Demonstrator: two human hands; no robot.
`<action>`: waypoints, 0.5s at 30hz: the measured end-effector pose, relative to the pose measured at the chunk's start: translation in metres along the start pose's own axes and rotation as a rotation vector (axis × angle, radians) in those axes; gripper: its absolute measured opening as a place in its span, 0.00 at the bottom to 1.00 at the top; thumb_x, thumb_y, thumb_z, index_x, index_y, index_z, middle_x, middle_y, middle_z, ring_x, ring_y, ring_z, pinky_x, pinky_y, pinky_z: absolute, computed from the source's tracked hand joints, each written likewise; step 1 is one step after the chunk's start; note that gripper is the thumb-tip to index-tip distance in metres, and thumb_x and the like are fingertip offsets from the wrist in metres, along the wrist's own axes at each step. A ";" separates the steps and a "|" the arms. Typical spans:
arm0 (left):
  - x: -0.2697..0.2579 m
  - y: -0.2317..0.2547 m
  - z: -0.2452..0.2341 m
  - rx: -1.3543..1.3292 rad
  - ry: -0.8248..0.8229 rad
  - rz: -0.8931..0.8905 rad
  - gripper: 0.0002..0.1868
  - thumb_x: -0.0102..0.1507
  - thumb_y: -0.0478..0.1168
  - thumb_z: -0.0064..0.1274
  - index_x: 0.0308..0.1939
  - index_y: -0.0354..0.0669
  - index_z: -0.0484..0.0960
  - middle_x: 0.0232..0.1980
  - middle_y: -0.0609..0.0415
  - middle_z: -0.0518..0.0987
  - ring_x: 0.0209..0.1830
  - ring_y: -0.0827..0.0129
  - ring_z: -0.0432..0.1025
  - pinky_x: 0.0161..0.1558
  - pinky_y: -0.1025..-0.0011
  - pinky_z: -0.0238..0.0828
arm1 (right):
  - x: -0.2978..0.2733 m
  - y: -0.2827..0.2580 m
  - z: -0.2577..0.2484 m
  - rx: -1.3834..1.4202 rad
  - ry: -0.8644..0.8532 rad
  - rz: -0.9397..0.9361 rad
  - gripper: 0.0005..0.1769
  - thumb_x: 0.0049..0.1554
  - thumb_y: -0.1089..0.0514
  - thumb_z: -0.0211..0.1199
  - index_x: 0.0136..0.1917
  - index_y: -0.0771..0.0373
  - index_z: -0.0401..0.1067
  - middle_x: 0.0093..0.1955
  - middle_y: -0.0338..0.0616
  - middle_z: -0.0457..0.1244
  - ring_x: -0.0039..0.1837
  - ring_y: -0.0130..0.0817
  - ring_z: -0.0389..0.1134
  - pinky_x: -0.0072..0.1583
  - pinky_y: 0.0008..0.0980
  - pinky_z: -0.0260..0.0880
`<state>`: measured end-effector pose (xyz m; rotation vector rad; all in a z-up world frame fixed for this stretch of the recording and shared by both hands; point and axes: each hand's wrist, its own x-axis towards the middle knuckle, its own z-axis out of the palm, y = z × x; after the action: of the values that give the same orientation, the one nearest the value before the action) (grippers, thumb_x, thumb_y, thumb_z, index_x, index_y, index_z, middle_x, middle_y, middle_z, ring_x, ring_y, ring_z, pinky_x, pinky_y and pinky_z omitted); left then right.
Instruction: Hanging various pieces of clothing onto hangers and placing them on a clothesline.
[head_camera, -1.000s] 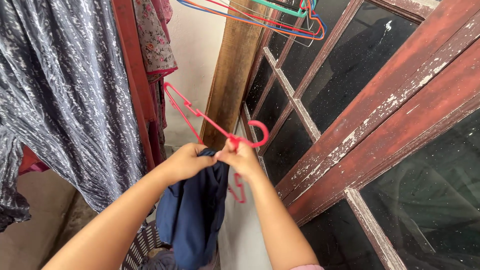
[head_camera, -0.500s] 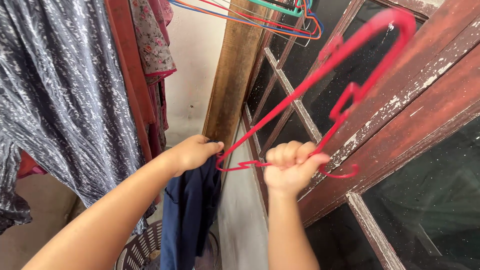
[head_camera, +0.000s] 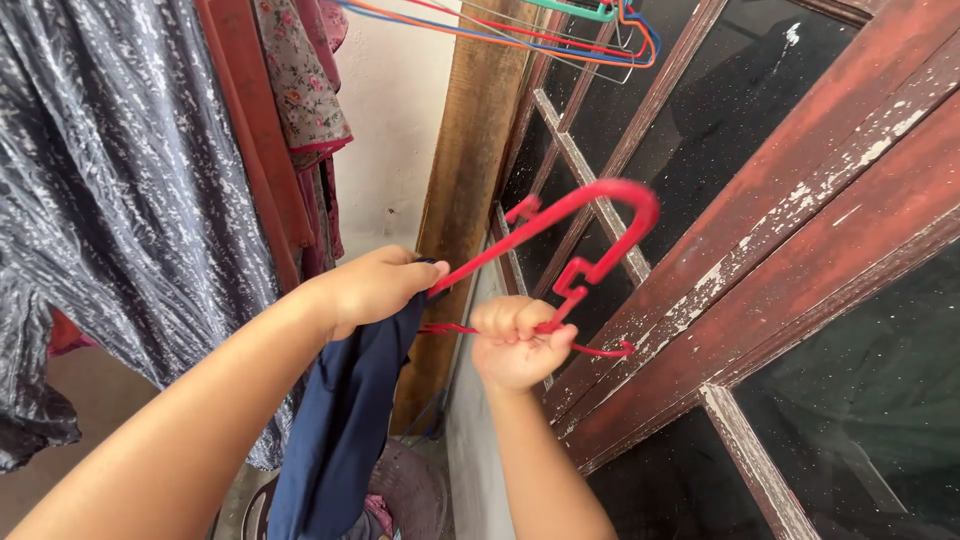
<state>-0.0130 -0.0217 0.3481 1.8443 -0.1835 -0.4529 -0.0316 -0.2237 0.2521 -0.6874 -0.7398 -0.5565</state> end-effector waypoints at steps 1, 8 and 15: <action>0.000 0.001 -0.001 0.023 -0.027 0.107 0.33 0.64 0.59 0.50 0.56 0.31 0.80 0.57 0.43 0.83 0.56 0.63 0.73 0.59 0.63 0.68 | -0.001 0.005 0.002 0.024 -0.065 -0.001 0.36 0.65 0.26 0.45 0.32 0.55 0.46 0.26 0.34 0.42 0.29 0.29 0.41 0.35 0.35 0.40; -0.020 0.020 -0.032 -0.319 -0.112 0.140 0.24 0.65 0.52 0.50 0.49 0.32 0.85 0.45 0.48 0.85 0.41 0.67 0.76 0.43 0.65 0.75 | -0.016 0.028 -0.018 0.068 -0.088 0.261 0.39 0.62 0.22 0.45 0.29 0.54 0.45 0.26 0.33 0.43 0.30 0.29 0.42 0.37 0.35 0.40; -0.018 0.016 -0.029 -0.282 -0.221 0.177 0.24 0.66 0.52 0.50 0.47 0.31 0.86 0.43 0.49 0.86 0.36 0.70 0.77 0.39 0.68 0.76 | -0.015 0.030 -0.008 0.174 -0.187 0.230 0.39 0.62 0.22 0.44 0.28 0.55 0.45 0.26 0.34 0.43 0.32 0.31 0.44 0.40 0.36 0.43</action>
<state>-0.0169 0.0049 0.3741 1.4865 -0.4089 -0.5303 -0.0173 -0.2065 0.2250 -0.6571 -0.8589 -0.2165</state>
